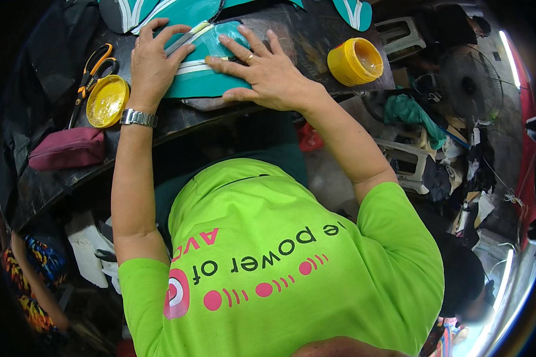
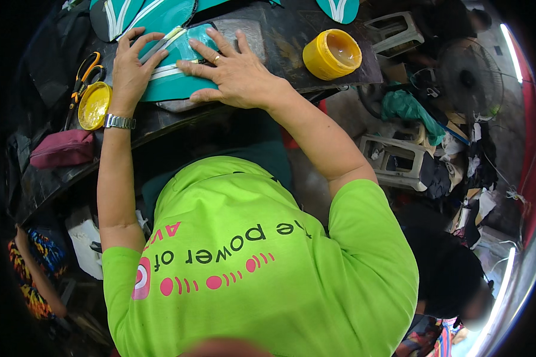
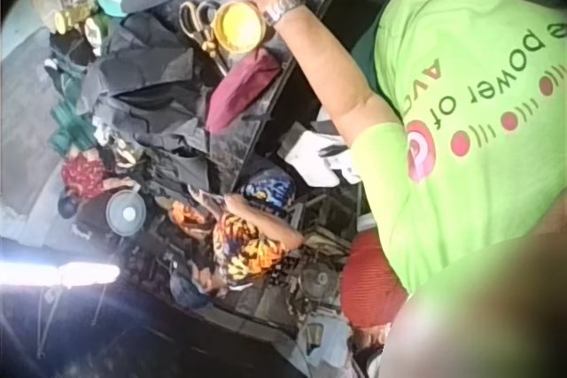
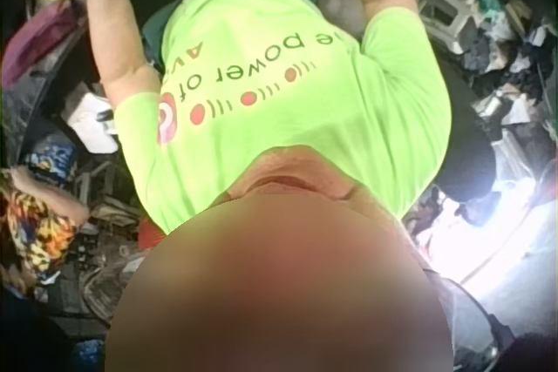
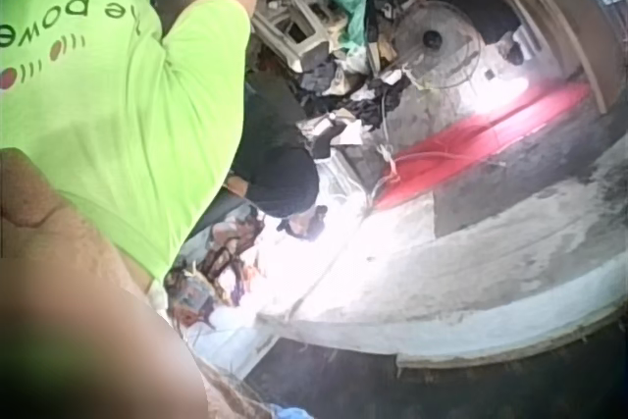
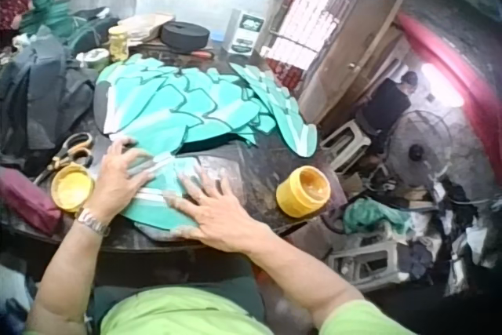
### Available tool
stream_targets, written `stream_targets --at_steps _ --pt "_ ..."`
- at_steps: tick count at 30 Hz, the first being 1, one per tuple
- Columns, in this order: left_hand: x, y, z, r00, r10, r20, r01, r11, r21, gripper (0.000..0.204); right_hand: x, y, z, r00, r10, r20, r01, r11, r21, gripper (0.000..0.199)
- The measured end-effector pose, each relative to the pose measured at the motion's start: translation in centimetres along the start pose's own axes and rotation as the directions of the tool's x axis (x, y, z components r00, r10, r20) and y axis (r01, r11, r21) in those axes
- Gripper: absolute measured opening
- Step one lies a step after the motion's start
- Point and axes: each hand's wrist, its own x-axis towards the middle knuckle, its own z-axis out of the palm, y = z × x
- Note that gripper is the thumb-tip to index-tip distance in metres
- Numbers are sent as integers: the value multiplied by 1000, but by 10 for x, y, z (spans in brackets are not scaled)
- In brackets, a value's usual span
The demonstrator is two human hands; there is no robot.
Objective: The person repeatedly applies a yellow paste to teal and white leaf-shaped craft pieces and presses them together on a workbench. They handle the pieces one at a time, aligning and smoothing the edges, then stack the assembled units. Near the end, they pour a liquid from a metal can into a small yellow container.
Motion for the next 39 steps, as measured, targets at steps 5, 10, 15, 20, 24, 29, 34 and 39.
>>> stream_targets --at_steps 5,10,15,20,24,29,34,39 --pt "0 1 0 1000 1 -7 -1 999 36 33 -27 -9 -13 994 -22 107 13 996 84 67" --pt "-5 11 -5 998 -60 -8 61 995 84 31 -53 -6 -36 998 61 21 -65 938 341 59" --pt "-18 21 -6 991 -123 -46 129 979 156 30 -67 -22 -22 943 329 -57 -293 897 330 56" --pt "-18 18 -6 992 -120 -45 125 982 139 30 -69 -51 -6 934 327 -143 -334 942 -27 87" --pt "-19 16 -5 992 -116 -49 122 983 141 29 -65 -65 -7 909 386 -158 -395 918 -28 100" --pt "-21 17 -4 992 -112 -56 119 981 153 29 -53 -75 -1 927 347 -144 -362 927 -97 106" --pt "-19 19 -4 990 -136 -49 141 979 145 29 -41 -79 -1 961 272 -51 -272 962 11 102" --pt "-20 18 -5 991 -126 -47 132 982 133 29 -53 -63 -11 935 345 -83 -323 925 199 93"
